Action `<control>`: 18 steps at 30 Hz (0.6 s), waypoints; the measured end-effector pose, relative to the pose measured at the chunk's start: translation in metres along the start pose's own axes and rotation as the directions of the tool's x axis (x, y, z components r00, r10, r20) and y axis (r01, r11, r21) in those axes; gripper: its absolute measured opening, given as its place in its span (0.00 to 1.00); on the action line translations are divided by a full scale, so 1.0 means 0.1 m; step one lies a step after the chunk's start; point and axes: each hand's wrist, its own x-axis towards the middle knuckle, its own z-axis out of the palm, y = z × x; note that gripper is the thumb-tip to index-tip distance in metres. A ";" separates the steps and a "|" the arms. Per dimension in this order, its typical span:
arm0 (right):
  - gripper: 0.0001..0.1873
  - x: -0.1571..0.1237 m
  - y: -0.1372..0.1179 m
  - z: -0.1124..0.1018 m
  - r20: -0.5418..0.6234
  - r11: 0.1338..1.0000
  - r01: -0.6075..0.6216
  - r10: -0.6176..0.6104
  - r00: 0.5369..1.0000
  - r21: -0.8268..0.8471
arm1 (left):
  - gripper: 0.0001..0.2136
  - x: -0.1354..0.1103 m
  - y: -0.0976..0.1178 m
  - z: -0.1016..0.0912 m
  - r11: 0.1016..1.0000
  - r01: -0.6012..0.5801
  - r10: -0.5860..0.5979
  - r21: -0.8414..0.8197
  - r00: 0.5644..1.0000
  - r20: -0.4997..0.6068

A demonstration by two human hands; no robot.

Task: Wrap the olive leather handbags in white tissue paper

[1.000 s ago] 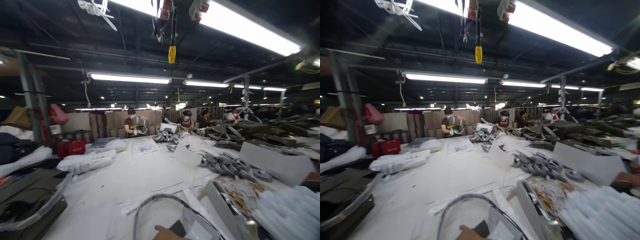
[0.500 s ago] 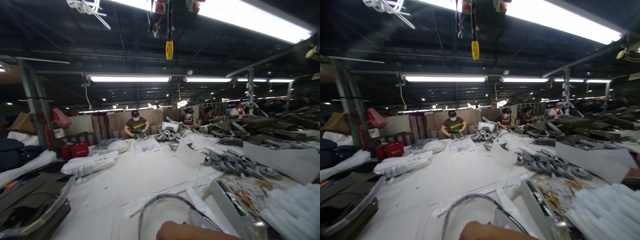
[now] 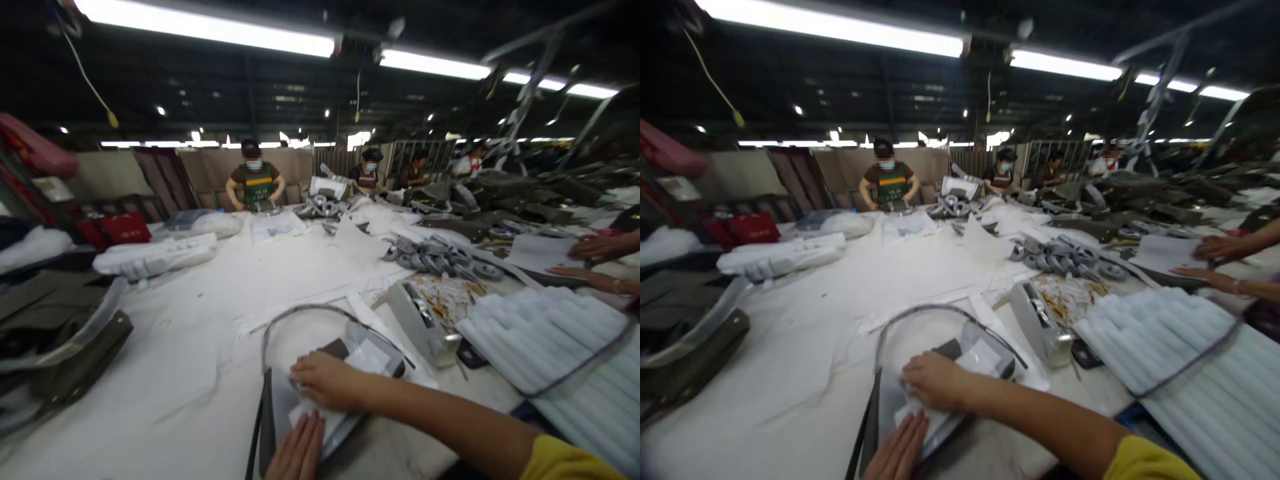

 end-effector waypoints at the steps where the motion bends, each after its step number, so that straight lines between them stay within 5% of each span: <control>1: 0.09 -0.12 -0.07 -0.09 -0.042 0.998 0.014 -0.011 0.999 0.066 | 0.22 -0.03 0.04 -0.04 0.998 0.058 -0.058 0.004 0.996 0.065; 5: 0.13 -0.72 -0.31 -0.22 -0.265 0.964 -0.082 0.151 0.952 0.254 | 0.23 -0.03 0.12 -0.16 0.993 0.122 -0.119 -0.002 0.975 0.190; 10: 0.16 -1.39 -0.60 0.05 -0.264 0.983 0.031 0.018 0.964 0.181 | 0.24 0.05 0.12 -0.21 0.979 0.198 -0.177 -0.048 0.944 0.279; 18: 0.17 -1.27 -0.65 0.56 -0.211 0.998 0.067 -0.063 0.975 0.012 | 0.26 0.03 0.14 -0.23 0.982 0.187 -0.168 -0.021 0.924 0.343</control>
